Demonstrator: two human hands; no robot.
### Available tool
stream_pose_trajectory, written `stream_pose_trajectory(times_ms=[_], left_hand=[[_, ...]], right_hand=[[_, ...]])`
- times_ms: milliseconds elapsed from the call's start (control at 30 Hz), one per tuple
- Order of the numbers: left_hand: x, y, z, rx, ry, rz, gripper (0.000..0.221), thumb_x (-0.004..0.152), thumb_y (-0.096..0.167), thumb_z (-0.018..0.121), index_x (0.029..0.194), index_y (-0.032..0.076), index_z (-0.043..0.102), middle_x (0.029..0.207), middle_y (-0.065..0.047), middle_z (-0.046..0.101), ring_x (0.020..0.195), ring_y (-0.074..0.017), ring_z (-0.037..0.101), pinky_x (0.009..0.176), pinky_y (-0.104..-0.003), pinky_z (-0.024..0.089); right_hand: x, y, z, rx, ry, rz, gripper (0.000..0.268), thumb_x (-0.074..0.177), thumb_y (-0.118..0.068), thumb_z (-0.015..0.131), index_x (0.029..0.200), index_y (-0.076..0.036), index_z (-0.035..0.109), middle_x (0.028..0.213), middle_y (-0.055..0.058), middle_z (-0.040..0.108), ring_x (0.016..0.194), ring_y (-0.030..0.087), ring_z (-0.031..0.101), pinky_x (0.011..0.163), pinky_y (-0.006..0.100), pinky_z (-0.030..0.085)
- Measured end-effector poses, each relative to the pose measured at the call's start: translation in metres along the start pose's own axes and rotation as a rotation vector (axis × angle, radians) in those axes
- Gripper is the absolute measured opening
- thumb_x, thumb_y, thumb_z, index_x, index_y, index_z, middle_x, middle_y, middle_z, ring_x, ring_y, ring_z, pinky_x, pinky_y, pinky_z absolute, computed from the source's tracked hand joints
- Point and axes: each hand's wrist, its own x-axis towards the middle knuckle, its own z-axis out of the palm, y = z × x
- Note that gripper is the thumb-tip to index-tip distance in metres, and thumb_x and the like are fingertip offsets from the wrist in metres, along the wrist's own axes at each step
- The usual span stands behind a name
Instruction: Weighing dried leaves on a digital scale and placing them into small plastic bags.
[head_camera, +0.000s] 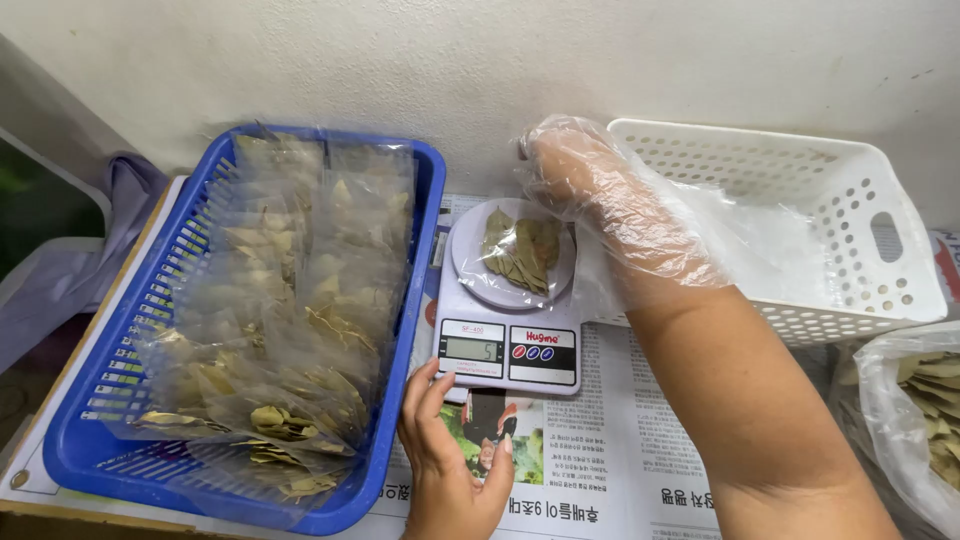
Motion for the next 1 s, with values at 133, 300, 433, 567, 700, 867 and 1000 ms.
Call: stream_pose_trajectory(times_ms=[133, 300, 433, 567, 700, 867, 1000], left_hand=[[0.017, 0.002, 0.001, 0.18, -0.179, -0.061, 0.084, 0.078, 0.016, 0.07, 0.15, 0.0, 0.032, 0.162, -0.025, 0.027, 0.148, -0.0447, 0.031, 0.119, -0.059, 0.025], [0.037, -0.004, 0.036, 1.087, -0.097, 0.335, 0.138, 0.067, 0.102, 0.054, 0.166, 0.014, 0.013, 0.17, -0.018, 0.008, 0.163, -0.0439, -0.007, 0.13, -0.058, -0.007], [0.061, 0.007, 0.05, 0.468, -0.443, 0.095, 0.109, 0.085, 0.061, 0.08, 0.162, 0.009, 0.024, 0.164, -0.031, 0.012, 0.153, -0.0518, -0.013, 0.114, -0.07, -0.013], [0.065, 0.004, 0.058, 0.451, -0.459, 0.045, 0.105, 0.087, 0.066, 0.072, 0.162, 0.01, 0.023, 0.166, -0.026, 0.012, 0.153, -0.0489, -0.016, 0.113, -0.071, -0.016], [0.068, 0.004, 0.056, 0.4, -0.38, 0.033, 0.089, 0.092, 0.062, 0.064, 0.154, 0.007, 0.034, 0.167, -0.024, 0.017, 0.155, -0.0448, -0.008, 0.119, -0.066, -0.009], [0.074, 0.017, 0.036, 0.02, 0.14, 0.292, 0.066, 0.098, 0.041, 0.067, 0.14, -0.001, 0.038, 0.155, -0.029, 0.031, 0.151, -0.0496, 0.028, 0.126, -0.064, 0.029], [0.067, 0.022, 0.03, -0.222, 0.244, 0.304, 0.108, 0.085, 0.041, 0.086, 0.16, 0.009, 0.015, 0.169, -0.029, 0.024, 0.16, -0.0457, 0.028, 0.132, -0.062, 0.019]], right_hand=[[-0.002, -0.006, -0.001, 0.005, -0.048, 0.064, 0.025, 0.089, -0.016, 0.059, 0.11, -0.013, 0.072, 0.111, 0.013, 0.066, 0.107, 0.035, 0.062, 0.087, 0.048, 0.054], [-0.009, -0.024, -0.02, -0.154, -0.328, 0.059, 0.028, 0.101, -0.031, 0.066, 0.113, -0.006, 0.068, 0.102, 0.011, 0.07, 0.089, 0.027, 0.069, 0.08, 0.038, 0.062], [-0.016, -0.036, -0.033, -0.078, -0.374, 0.057, 0.079, 0.093, -0.051, 0.07, 0.155, -0.016, 0.038, 0.143, 0.012, 0.056, 0.127, 0.035, 0.057, 0.105, 0.049, 0.051], [-0.022, -0.037, -0.037, 0.63, -0.221, 0.293, 0.049, 0.093, -0.023, 0.067, 0.142, -0.02, 0.06, 0.139, 0.007, 0.063, 0.109, 0.022, 0.061, 0.09, 0.035, 0.05], [-0.02, -0.021, -0.031, 0.473, -0.099, -0.051, 0.063, 0.088, -0.019, 0.075, 0.146, -0.017, 0.053, 0.122, 0.013, 0.069, 0.112, 0.029, 0.066, 0.099, 0.04, 0.056], [-0.095, -0.044, -0.057, 0.209, 0.246, -0.449, 0.052, 0.097, -0.019, 0.06, 0.148, -0.016, 0.047, 0.094, 0.005, 0.081, 0.049, 0.017, 0.06, 0.039, 0.033, 0.044], [-0.172, -0.063, -0.074, -0.045, 0.439, -0.644, 0.043, 0.104, -0.028, 0.058, 0.145, -0.022, 0.044, 0.083, -0.008, 0.082, 0.049, 0.022, 0.076, 0.091, 0.056, 0.058]])
